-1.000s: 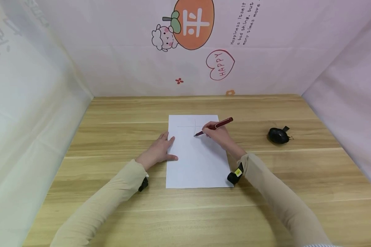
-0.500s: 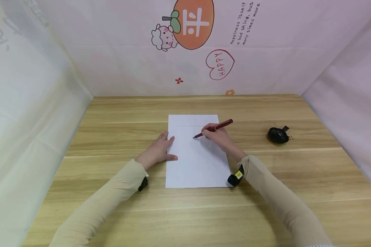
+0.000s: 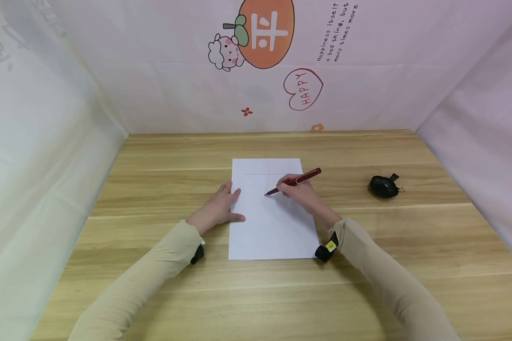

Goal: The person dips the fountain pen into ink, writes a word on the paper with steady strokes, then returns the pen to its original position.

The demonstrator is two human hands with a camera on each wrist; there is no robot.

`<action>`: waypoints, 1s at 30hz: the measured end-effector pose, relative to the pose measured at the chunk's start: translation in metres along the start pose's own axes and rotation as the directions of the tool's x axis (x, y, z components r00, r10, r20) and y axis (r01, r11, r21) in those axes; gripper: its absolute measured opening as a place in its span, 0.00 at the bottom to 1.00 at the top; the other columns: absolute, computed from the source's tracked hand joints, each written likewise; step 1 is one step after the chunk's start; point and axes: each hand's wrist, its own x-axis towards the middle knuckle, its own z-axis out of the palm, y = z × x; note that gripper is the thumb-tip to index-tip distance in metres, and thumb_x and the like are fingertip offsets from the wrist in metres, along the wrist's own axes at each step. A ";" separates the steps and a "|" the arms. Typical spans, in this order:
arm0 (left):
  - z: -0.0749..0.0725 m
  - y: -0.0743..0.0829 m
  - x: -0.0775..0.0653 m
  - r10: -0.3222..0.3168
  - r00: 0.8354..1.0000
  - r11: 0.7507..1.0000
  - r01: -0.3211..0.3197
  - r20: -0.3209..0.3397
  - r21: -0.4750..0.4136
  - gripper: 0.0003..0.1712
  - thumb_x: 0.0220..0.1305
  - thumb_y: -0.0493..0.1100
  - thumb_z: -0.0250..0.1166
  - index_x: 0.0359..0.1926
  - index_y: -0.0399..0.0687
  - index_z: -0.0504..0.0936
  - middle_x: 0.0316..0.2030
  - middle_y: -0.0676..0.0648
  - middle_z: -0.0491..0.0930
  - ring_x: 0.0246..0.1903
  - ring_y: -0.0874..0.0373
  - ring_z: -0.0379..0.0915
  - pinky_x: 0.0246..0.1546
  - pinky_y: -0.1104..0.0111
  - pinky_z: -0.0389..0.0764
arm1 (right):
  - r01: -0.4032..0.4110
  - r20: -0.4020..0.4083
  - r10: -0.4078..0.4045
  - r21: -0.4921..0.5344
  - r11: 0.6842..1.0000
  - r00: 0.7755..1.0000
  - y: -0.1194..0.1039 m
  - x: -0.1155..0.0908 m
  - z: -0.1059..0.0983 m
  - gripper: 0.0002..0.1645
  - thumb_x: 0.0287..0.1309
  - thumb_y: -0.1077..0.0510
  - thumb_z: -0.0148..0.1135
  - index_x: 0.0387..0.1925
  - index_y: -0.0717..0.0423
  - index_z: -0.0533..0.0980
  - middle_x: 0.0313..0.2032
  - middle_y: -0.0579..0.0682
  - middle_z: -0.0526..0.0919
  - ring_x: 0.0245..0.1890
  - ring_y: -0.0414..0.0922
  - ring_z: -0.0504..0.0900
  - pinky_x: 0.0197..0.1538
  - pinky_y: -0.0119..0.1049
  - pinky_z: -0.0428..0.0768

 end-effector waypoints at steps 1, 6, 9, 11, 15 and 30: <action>0.000 0.000 0.000 -0.002 1.000 1.000 0.002 -0.001 -0.002 0.50 0.55 0.57 0.66 0.70 0.40 0.55 0.72 0.31 0.41 0.73 0.38 0.38 0.71 0.52 0.52 | -0.003 0.001 0.003 0.007 1.000 1.000 0.000 -0.001 0.000 0.12 0.55 0.59 0.55 0.39 0.62 0.78 0.22 0.44 0.75 0.28 0.41 0.71 0.31 0.29 0.67; 0.001 0.000 0.000 -0.003 1.000 1.000 0.003 -0.002 -0.001 0.49 0.55 0.57 0.66 0.70 0.40 0.55 0.72 0.31 0.41 0.73 0.38 0.38 0.71 0.52 0.52 | -0.011 -0.001 0.011 0.024 1.000 1.000 0.001 -0.003 0.002 0.12 0.56 0.59 0.55 0.38 0.61 0.78 0.22 0.44 0.75 0.27 0.41 0.71 0.31 0.29 0.67; 0.000 0.000 0.000 -0.001 1.000 1.000 0.001 0.001 0.000 0.49 0.55 0.57 0.66 0.70 0.39 0.55 0.72 0.31 0.41 0.73 0.39 0.38 0.71 0.52 0.52 | -0.009 0.002 0.009 0.028 1.000 1.000 0.002 -0.005 0.003 0.12 0.56 0.59 0.55 0.39 0.62 0.78 0.21 0.43 0.74 0.27 0.41 0.71 0.31 0.29 0.67; 0.000 0.000 -0.001 0.001 1.000 1.000 -0.001 0.003 -0.001 0.50 0.55 0.57 0.66 0.70 0.39 0.55 0.72 0.31 0.41 0.73 0.38 0.38 0.71 0.52 0.52 | -0.008 0.006 0.007 0.030 1.000 1.000 0.002 -0.006 0.003 0.12 0.56 0.59 0.55 0.39 0.62 0.78 0.21 0.43 0.74 0.27 0.41 0.71 0.30 0.29 0.67; 0.000 0.000 -0.001 0.004 1.000 1.000 -0.004 -0.001 0.001 0.49 0.56 0.57 0.66 0.70 0.39 0.55 0.72 0.30 0.41 0.72 0.38 0.38 0.71 0.52 0.52 | 0.008 0.015 -0.009 0.030 1.000 1.000 0.003 -0.006 0.004 0.11 0.56 0.60 0.55 0.38 0.62 0.78 0.21 0.44 0.74 0.26 0.41 0.71 0.30 0.29 0.67; 0.001 -0.001 0.000 0.000 1.000 1.000 0.000 -0.008 0.002 0.49 0.55 0.58 0.66 0.70 0.39 0.55 0.72 0.31 0.41 0.72 0.38 0.38 0.71 0.51 0.53 | 0.018 0.049 -0.020 0.037 0.999 0.999 0.005 -0.011 0.004 0.12 0.58 0.60 0.55 0.39 0.63 0.78 0.21 0.44 0.74 0.26 0.41 0.71 0.29 0.29 0.66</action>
